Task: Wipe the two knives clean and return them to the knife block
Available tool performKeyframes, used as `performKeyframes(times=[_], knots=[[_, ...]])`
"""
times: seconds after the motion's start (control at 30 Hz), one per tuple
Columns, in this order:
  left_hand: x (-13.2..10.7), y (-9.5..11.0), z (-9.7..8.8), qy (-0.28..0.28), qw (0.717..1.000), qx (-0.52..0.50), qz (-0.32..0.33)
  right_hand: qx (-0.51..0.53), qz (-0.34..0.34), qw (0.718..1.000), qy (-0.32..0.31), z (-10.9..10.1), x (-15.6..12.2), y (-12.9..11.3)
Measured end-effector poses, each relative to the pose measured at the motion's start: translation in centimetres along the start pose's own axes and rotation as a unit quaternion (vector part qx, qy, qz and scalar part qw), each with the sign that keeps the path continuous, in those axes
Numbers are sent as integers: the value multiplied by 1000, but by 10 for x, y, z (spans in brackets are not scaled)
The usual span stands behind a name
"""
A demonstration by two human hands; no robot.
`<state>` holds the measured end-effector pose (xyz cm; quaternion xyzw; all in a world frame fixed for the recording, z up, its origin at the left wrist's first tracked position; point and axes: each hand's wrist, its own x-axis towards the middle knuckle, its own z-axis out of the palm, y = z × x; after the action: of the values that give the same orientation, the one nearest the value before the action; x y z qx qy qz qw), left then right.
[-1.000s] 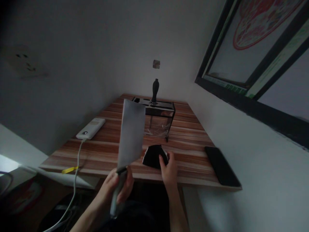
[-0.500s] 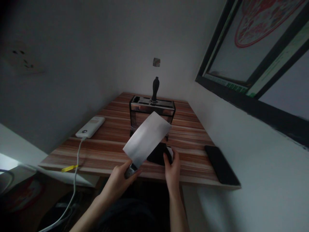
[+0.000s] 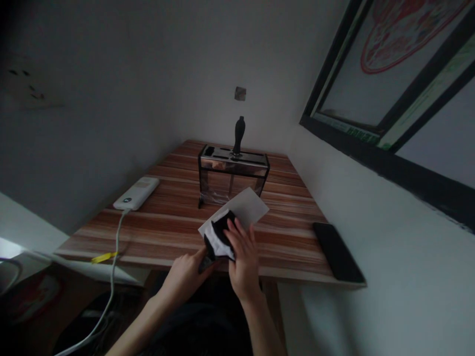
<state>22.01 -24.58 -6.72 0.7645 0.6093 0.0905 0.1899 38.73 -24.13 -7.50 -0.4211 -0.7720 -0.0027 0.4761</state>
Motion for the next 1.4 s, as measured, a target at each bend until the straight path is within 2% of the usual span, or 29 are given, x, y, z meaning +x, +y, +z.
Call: performKeyframes(times=[0.07, 0.23, 0.43, 0.67, 0.83, 0.97, 1.17, 1.4], knots=[[1, 0, 1, -7, 1000, -2, 1, -39, -32, 997, -58, 7, 0, -3], [6, -1, -3, -5, 1000, -24, 17, -130, -58, 987, -79, 3, 0, -12], [11, 0, -5, 11, 999, -24, 31, -220, -34, 963, -149, 3, 6, -18], [12, -1, -3, 26, 999, -30, 31, -247, -76, 947, -189, 14, 9, -21], [14, -1, -2, 6, 1000, -10, 10, -233, -113, 944, -202, 19, 10, -13], [15, 0, -1, -4, 1000, 17, -11, -235, -118, 947, -182, 23, 8, -4], [14, -1, -2, 7, 1000, 11, 5, -232, -134, 951, -154, 19, 12, -2], [16, 0, -7, 10, 1000, 19, 7, -241, -154, 942, -174, 13, 24, -4]])
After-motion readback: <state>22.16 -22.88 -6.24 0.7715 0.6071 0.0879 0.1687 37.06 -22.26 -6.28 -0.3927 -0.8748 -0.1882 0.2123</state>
